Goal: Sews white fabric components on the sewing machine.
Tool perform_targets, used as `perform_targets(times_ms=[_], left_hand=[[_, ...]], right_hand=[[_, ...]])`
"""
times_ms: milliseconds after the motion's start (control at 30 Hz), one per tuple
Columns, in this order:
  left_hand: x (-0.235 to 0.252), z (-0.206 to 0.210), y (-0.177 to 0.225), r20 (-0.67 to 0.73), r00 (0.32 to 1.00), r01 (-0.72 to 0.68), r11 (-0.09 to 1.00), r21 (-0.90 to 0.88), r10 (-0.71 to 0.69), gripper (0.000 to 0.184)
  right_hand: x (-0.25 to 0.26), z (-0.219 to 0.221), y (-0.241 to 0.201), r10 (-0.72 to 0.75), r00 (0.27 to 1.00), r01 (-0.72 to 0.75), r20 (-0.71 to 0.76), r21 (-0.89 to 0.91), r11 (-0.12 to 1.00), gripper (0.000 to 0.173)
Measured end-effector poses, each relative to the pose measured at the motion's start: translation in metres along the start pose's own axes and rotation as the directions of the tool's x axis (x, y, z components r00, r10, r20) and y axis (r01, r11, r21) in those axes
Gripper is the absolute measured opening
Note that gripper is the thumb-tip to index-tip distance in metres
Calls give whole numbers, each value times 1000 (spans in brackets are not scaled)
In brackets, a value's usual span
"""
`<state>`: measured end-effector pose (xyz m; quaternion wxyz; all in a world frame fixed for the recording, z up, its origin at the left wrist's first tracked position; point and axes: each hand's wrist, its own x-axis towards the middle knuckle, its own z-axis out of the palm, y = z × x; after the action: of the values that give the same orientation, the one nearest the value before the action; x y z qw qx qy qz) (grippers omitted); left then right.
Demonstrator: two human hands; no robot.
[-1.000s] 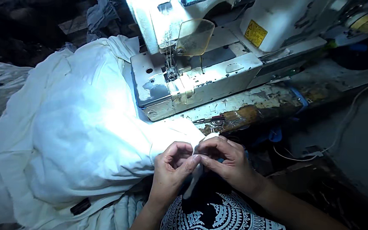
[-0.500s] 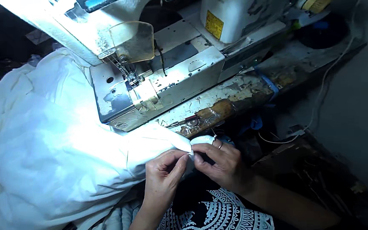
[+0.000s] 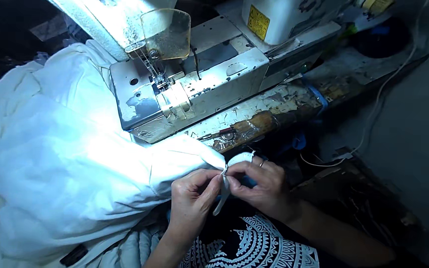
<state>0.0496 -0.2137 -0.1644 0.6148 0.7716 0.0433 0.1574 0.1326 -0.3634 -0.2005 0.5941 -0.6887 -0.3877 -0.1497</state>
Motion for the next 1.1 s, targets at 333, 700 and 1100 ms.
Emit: perform_targets(times_ms=[333, 700, 1100], left_hand=[[4, -5, -3, 113, 989, 106, 993, -51, -100, 20], [-44, -118, 7, -191, 969, 58, 897, -439, -156, 16], [-83, -118, 23, -356, 781, -278, 795, 539, 514, 12]], right_hand=[[-4, -2, -6, 393, 909, -416, 137, 247, 875, 42], [26, 1, -1, 330, 617, -718, 714, 683, -134, 30], [24, 13, -39, -134, 977, 114, 165, 127, 985, 18]])
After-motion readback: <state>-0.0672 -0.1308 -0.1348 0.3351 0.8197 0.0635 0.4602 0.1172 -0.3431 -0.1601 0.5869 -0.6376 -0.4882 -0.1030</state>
